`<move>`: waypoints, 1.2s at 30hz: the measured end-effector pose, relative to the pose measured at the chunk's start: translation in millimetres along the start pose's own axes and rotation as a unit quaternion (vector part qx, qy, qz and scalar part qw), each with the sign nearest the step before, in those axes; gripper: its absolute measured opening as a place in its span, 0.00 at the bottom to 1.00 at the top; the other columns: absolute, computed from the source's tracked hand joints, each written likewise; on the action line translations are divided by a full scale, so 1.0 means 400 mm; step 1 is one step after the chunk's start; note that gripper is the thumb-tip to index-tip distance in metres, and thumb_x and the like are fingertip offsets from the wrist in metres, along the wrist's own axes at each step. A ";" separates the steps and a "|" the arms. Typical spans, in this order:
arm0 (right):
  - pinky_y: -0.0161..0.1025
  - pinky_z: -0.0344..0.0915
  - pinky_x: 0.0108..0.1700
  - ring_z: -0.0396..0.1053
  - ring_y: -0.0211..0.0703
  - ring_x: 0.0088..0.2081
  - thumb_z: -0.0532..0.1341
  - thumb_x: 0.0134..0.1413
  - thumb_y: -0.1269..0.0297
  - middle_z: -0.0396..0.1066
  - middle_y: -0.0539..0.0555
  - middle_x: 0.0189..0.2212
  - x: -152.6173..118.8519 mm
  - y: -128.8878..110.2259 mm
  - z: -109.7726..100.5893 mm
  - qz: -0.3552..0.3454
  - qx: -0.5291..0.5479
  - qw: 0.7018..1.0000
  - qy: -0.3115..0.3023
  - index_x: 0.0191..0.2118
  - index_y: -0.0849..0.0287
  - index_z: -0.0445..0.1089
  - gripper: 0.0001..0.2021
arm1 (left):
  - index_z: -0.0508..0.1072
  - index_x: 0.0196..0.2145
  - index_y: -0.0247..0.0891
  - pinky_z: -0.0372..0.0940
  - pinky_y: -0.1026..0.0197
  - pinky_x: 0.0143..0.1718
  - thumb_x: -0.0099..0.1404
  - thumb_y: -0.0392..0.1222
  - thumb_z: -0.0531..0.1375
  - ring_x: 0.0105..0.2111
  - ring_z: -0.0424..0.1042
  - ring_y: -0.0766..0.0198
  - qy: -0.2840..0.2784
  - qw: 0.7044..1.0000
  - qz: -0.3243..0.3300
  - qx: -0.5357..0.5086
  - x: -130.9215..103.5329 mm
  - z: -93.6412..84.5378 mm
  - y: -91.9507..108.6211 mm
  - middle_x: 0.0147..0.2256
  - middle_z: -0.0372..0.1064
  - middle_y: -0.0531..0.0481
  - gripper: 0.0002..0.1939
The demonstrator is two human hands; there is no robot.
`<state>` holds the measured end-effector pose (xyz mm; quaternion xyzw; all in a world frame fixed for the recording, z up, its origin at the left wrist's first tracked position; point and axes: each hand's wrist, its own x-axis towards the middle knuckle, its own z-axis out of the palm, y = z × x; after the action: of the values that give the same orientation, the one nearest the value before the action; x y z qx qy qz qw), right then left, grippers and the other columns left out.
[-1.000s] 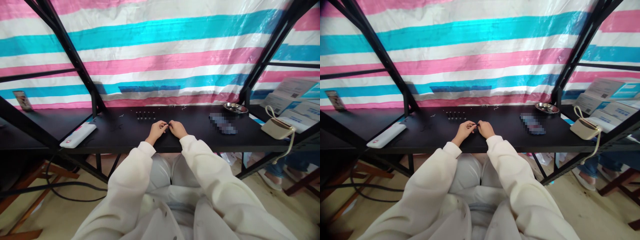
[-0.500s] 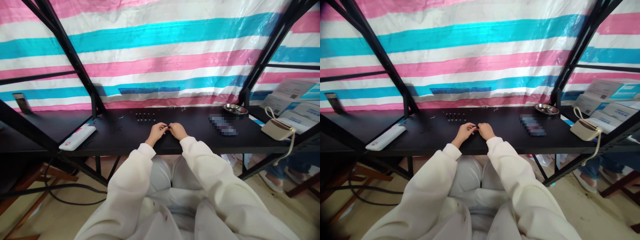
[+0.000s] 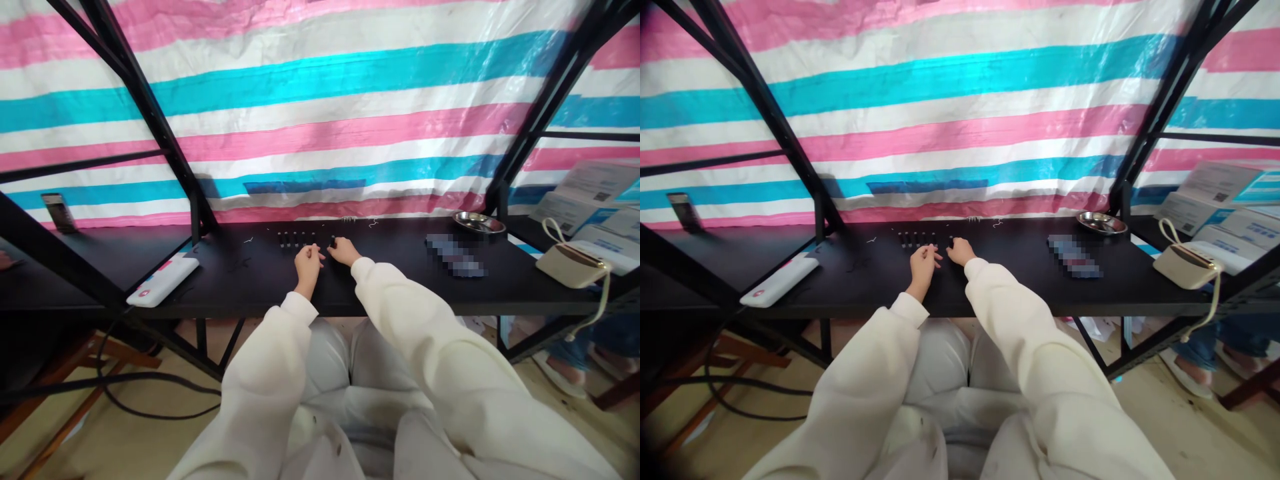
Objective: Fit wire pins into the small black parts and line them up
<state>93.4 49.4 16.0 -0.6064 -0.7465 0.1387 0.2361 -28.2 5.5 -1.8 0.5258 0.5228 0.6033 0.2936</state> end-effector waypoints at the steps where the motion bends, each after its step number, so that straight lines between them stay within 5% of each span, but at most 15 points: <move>1: 0.34 0.62 0.42 0.70 0.44 0.42 0.57 0.54 0.65 0.73 0.60 0.39 0.013 -0.006 0.008 0.004 0.007 1.000 0.003 0.40 0.65 0.70 0.11 | 0.68 0.29 0.34 0.57 0.67 0.18 0.62 0.49 0.51 0.13 0.63 0.71 0.013 1.000 -0.008 -0.006 0.002 -0.002 -0.002 0.20 0.69 0.50 0.15; 10: 0.37 0.63 0.44 0.69 0.47 0.46 0.60 0.52 0.64 0.72 0.61 0.42 0.068 -0.031 0.070 0.067 0.011 0.997 0.019 0.42 0.63 0.70 0.12 | 0.67 0.26 0.35 0.56 0.67 0.17 0.62 0.49 0.51 0.13 0.61 0.71 0.045 0.997 -0.040 -0.052 0.005 -0.003 -0.011 0.17 0.65 0.52 0.15; 19: 0.37 0.62 0.44 0.68 0.47 0.47 0.62 0.50 0.60 0.71 0.62 0.43 0.053 -0.040 0.052 0.096 -0.002 0.995 0.005 0.44 0.63 0.69 0.16 | 0.67 0.25 0.35 0.55 0.67 0.17 0.61 0.48 0.51 0.13 0.61 0.71 0.028 0.997 -0.039 -0.054 0.006 0.001 -0.010 0.17 0.65 0.52 0.15; 24: 0.45 0.59 0.48 0.61 0.53 0.52 0.61 0.50 0.54 0.63 0.66 0.51 -0.012 -0.017 0.011 0.072 -0.083 0.994 -0.015 0.50 0.64 0.64 0.25 | 0.68 0.26 0.36 0.58 0.67 0.20 0.61 0.49 0.52 0.16 0.63 0.70 -0.011 1.000 0.001 0.007 -0.003 0.003 -0.003 0.18 0.66 0.52 0.14; 29: 0.51 0.54 0.51 0.55 0.55 0.54 0.53 0.57 0.55 0.60 0.64 0.53 -0.118 0.023 -0.012 0.024 -0.143 0.989 0.013 0.53 0.62 0.62 0.22 | 0.70 0.24 0.38 0.60 0.66 0.25 0.60 0.48 0.53 0.19 0.66 0.68 -0.104 0.987 0.053 0.107 -0.005 0.011 -0.019 0.19 0.68 0.52 0.14; 32: 0.51 0.52 0.54 0.54 0.52 0.56 0.50 0.59 0.56 0.59 0.62 0.56 -0.158 0.048 -0.007 0.009 -0.126 0.992 0.028 0.55 0.60 0.62 0.21 | 0.71 0.24 0.38 0.60 0.66 0.25 0.59 0.46 0.54 0.20 0.66 0.67 -0.160 0.977 0.050 0.130 -0.001 0.015 -0.033 0.19 0.69 0.51 0.12; 36: 0.50 0.44 0.60 0.49 0.47 0.61 0.49 0.60 0.57 0.54 0.57 0.60 -0.167 0.070 0.002 0.000 -0.074 0.997 0.008 0.57 0.57 0.60 0.22 | 0.71 0.24 0.38 0.60 0.66 0.26 0.58 0.46 0.54 0.20 0.66 0.67 -0.165 0.978 0.038 0.120 0.002 0.015 -0.039 0.19 0.69 0.51 0.12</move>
<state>126.9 -9.1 -10.7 -0.6232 -0.7530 0.0776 0.1967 -25.9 12.6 -17.0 0.6692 0.5156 0.4513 0.2876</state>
